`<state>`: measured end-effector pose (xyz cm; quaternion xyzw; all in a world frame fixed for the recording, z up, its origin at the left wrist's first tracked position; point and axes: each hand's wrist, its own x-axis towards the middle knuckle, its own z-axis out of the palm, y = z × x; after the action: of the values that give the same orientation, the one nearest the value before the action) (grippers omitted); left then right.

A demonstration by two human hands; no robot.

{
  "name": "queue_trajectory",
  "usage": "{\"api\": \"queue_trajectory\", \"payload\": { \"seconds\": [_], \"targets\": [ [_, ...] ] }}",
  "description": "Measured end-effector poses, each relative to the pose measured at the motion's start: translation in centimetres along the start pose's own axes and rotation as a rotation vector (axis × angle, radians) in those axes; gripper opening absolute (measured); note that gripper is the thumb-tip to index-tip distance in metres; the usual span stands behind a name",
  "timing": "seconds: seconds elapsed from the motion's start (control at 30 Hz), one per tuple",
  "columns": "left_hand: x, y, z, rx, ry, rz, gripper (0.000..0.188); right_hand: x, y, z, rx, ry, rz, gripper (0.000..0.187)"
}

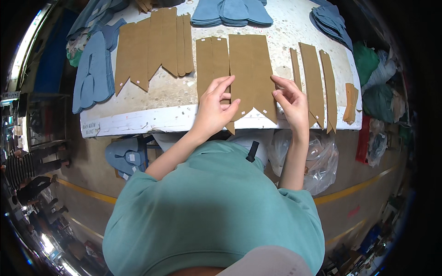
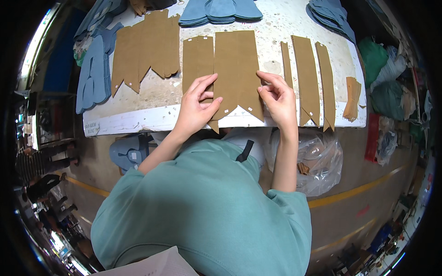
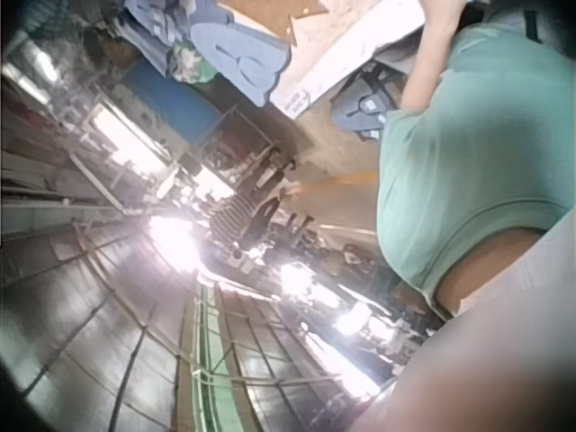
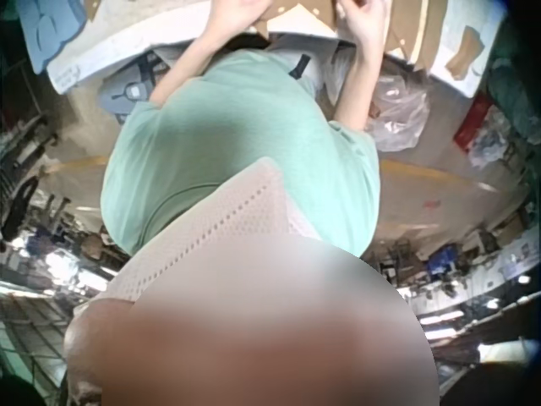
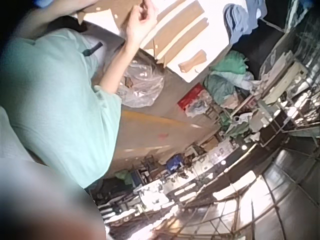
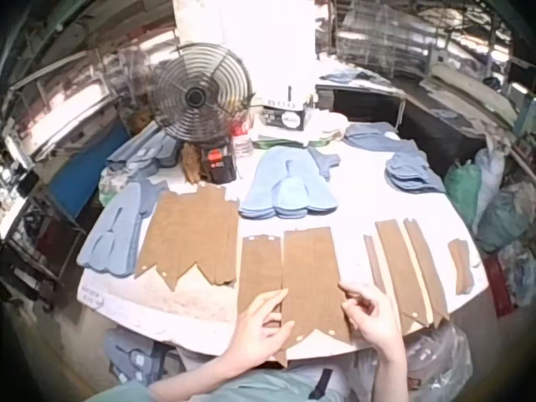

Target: The person sorts and stacks brown cardboard pieces on a white worktable. They repeatedly pick up pieces, align them, and place them into neat stacks while occasionally moving other pieces aside.

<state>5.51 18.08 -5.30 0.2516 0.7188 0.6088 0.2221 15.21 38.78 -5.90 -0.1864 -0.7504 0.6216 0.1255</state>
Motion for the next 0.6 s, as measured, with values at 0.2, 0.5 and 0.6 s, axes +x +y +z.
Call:
{"api": "queue_trajectory", "payload": {
  "seconds": [0.2,0.5,0.6],
  "targets": [
    [-1.2,0.6,0.9,-0.056,0.009,-0.040,0.056,-1.6,-0.5,-0.8,-0.100,0.096,-0.036,0.037],
    [-1.5,1.5,1.1,0.137,0.038,-0.004,0.052,-1.8,-0.3,-0.5,-0.133,0.083,-0.038,0.037],
    [-2.2,2.2,-0.5,0.289,0.041,0.019,0.040,-1.3,-0.4,-0.4,-0.173,0.064,-0.055,0.037]
  ]
}}
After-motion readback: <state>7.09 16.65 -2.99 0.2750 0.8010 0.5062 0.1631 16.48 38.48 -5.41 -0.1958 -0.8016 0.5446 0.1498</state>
